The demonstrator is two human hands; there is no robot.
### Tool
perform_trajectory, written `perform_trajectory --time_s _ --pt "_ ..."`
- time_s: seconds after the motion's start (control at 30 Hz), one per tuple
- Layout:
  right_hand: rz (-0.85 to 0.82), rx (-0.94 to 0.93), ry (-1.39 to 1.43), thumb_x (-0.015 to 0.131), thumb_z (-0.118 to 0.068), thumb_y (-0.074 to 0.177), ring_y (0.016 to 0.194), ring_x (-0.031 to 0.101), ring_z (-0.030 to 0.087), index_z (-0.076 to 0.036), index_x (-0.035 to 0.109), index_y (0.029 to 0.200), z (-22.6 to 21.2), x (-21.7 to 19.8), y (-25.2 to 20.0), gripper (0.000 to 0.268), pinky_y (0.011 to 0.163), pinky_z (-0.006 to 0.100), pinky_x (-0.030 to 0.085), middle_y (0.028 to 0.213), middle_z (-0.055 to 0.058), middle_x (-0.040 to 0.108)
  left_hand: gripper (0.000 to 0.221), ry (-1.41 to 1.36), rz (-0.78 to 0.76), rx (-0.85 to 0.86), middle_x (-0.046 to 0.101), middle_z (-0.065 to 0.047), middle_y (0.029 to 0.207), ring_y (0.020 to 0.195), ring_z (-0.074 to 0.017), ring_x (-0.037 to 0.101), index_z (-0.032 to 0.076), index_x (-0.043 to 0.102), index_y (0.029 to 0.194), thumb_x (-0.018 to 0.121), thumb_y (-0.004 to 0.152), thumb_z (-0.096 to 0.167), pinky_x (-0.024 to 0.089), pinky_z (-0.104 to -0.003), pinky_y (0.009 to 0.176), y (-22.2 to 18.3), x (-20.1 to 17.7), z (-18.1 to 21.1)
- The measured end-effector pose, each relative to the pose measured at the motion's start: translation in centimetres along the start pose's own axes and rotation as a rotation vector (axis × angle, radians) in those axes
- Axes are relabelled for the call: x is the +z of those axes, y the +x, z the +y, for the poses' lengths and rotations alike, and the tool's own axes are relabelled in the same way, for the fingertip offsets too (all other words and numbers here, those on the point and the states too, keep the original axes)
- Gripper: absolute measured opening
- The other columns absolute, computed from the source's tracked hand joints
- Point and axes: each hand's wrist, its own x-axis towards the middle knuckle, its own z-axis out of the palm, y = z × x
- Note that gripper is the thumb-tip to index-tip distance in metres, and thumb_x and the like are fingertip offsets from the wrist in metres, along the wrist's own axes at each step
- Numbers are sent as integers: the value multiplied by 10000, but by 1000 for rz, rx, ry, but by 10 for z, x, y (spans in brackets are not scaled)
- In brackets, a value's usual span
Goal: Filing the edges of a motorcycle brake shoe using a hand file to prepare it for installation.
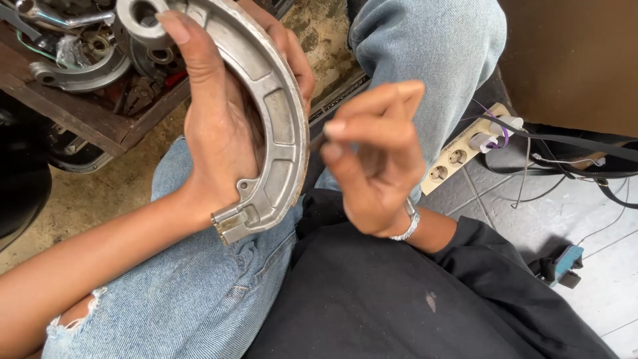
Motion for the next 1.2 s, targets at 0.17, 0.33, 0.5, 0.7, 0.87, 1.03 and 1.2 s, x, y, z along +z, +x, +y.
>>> perform_trajectory --time_s 0.17,0.33,0.5,0.7,0.87,1.03,1.2 --pt "-20 -16 16 659 -172 989 1006 388 145 -228 597 1115 -1 0 -6 151 991 309 317 990 -26 584 623 90 -71 39 469 -22 774 622 -103 442 156 438 964 390 897 774 385 -253 558 2 0 2" --pt "-48 2 -12 626 -162 1023 1016 404 144 -211 573 1151 0 0 -1 146 1030 335 321 1043 -24 565 585 38 -53 51 495 -35 796 665 -121 459 160 471 1003 393 917 733 397 -280 605 3 -3 -2" --pt "-76 -38 33 658 -166 1004 1012 396 138 -217 604 1140 8 -3 -2 154 985 301 327 997 -34 554 627 127 -80 48 526 -40 776 628 -109 474 159 464 1020 340 922 766 416 -261 569 2 -8 -4" --pt "-121 -50 15 682 -168 962 973 376 166 -227 631 1110 -2 -5 -13 167 945 309 334 956 -11 623 613 46 -81 12 442 0 778 625 -100 457 160 426 940 404 883 769 387 -243 535 4 -2 -2" --pt "-77 -14 41 652 -197 999 1013 393 141 -226 615 1145 6 -5 -1 153 957 296 339 998 -30 571 623 69 -37 29 503 -28 783 644 -116 466 162 469 1021 383 898 767 401 -276 581 1 -3 -6" --pt "-149 -136 4 662 -289 998 963 393 169 -283 633 1112 1 -2 -7 118 962 349 314 930 -57 656 616 16 -83 3 525 -57 767 576 -111 429 159 453 984 410 887 766 370 -250 534 3 -3 -3" --pt "-55 -65 56 644 -230 1002 952 382 132 -249 610 1143 10 2 4 146 975 328 301 954 -48 527 572 -4 -6 88 500 0 915 727 -122 498 136 478 1031 405 937 696 439 -296 645 3 -6 -9"
